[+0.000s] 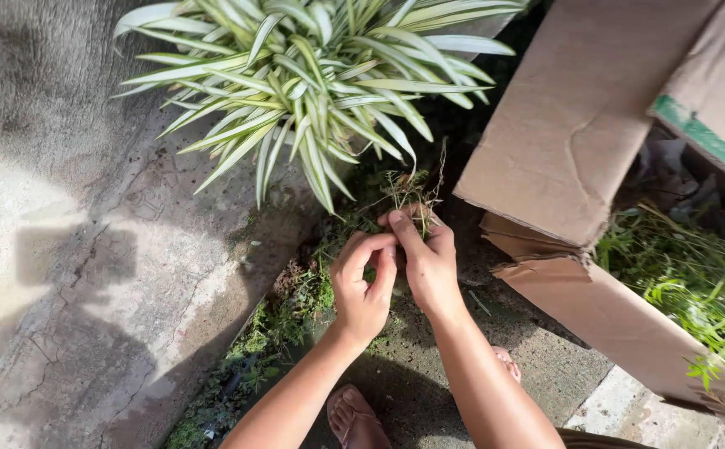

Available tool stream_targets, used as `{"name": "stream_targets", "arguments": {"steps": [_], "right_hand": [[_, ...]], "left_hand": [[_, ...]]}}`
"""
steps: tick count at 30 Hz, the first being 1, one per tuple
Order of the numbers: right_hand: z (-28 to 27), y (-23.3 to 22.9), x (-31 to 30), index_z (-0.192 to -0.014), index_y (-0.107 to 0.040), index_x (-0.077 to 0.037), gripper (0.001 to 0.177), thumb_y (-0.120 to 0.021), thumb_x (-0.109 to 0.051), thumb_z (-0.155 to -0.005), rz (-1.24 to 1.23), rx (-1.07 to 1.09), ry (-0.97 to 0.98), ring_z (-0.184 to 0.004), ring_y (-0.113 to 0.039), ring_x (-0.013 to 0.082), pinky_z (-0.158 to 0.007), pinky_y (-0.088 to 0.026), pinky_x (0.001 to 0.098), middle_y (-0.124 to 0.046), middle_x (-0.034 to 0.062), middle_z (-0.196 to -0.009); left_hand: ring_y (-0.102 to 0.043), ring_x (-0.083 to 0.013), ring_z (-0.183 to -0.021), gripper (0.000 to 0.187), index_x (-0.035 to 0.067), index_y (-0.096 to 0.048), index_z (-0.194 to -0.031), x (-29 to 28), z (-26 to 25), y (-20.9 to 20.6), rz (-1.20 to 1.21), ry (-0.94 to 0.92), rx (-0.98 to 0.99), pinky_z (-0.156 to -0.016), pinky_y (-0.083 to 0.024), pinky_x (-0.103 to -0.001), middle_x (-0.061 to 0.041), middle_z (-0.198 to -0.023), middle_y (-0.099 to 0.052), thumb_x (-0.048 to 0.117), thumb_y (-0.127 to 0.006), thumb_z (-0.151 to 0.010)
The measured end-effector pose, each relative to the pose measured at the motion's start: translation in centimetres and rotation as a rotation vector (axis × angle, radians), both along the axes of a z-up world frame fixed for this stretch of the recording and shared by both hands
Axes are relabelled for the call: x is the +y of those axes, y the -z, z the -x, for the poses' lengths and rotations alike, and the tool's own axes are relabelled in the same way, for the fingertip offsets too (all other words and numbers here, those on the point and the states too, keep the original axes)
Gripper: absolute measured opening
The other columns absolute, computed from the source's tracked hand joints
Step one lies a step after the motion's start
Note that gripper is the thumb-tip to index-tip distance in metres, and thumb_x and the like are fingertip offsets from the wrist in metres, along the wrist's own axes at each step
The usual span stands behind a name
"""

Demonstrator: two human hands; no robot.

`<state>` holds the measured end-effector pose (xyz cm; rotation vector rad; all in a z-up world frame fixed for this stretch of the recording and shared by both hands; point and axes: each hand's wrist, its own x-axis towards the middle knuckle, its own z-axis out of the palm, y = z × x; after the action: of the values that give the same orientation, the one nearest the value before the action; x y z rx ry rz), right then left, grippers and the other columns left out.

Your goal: Pulling weeds from the ground and placing them into a cardboard box.

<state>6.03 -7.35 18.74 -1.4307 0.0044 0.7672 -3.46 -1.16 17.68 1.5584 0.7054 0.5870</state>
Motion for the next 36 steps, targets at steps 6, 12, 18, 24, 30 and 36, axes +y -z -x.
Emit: {"name": "stream_targets", "arguments": {"steps": [6,12,18,24,30,36], "right_hand": [[-6.8,-15.3,-7.6,-0.101,-0.068,-0.001,0.01,-0.064,-0.009,-0.104,0.006,-0.372,0.121,-0.078,-0.061,0.0051,-0.068,-0.053,0.02,-0.068,0.0005,-0.09],[-16.1,-12.9,-19.1,-0.111,-0.07,0.001,0.014,-0.068,-0.013,-0.11,0.379,-0.672,0.166,-0.087,-0.062,0.01,-0.078,-0.052,0.0263,-0.072,0.0057,-0.099],[-15.0,-14.9,-22.3,-0.13,-0.072,-0.004,0.075,-0.099,-0.02,-0.061,1.029,-1.033,-0.37,-0.098,-0.07,0.0336,-0.081,-0.054,0.0415,-0.073,0.02,-0.117],[-10.9,-12.0,-14.9,-0.121,-0.071,-0.005,0.038,-0.083,0.001,-0.085,0.784,-1.002,-0.109,-0.092,-0.072,0.0157,-0.077,-0.055,0.0305,-0.076,0.0097,-0.112],[-1.2,-7.1,-5.2,-0.108,-0.072,-0.001,0.012,-0.074,0.006,-0.099,0.423,-1.087,-0.26,-0.072,-0.061,0.0165,-0.066,-0.05,0.0294,-0.064,0.0089,-0.097],[3.9,11.7,-0.9,-0.112,-0.071,-0.006,0.023,-0.076,-0.019,-0.093,0.579,-0.879,-0.599,-0.081,-0.071,0.0235,-0.073,-0.059,0.0384,-0.07,0.0088,-0.102]], "left_hand": [[-0.064,-0.0148,-0.078,0.016,0.002,-0.063,-0.102,-5.2,-8.9,-13.3,-0.027,0.236,-0.357,-0.071,-0.054,-0.028,-0.006,-0.092,-0.065,-0.006,-0.07,-0.091],[-0.058,-0.0323,-0.095,0.013,0.012,-0.073,-0.087,-9.8,-17.2,-14.1,-0.677,0.41,0.092,-0.078,-0.051,-0.046,-0.011,-0.095,-0.061,0.015,-0.079,-0.077],[-0.059,-0.0281,-0.105,0.033,0.015,-0.064,-0.101,-7.1,-15.4,-10.4,-0.722,0.501,0.288,-0.089,-0.045,-0.048,-0.005,-0.103,-0.062,0.033,-0.087,-0.085],[-0.062,-0.0332,-0.108,0.051,0.007,-0.062,-0.135,2.4,-4.2,-10.1,-0.797,0.239,0.148,-0.099,-0.05,-0.04,-0.015,-0.119,-0.064,0.007,-0.071,-0.085],[-0.069,-0.0192,-0.072,0.027,0.011,-0.068,-0.12,6.0,8.1,-4.7,-0.258,0.197,0.654,-0.066,-0.058,-0.036,-0.002,-0.112,-0.073,0.014,-0.068,-0.092],[-0.066,-0.0181,-0.057,0.034,0.004,-0.064,-0.127,3.9,15.8,5.3,-0.133,0.227,0.933,-0.047,-0.056,-0.03,-0.014,-0.116,-0.067,0.013,-0.065,-0.094]]}}
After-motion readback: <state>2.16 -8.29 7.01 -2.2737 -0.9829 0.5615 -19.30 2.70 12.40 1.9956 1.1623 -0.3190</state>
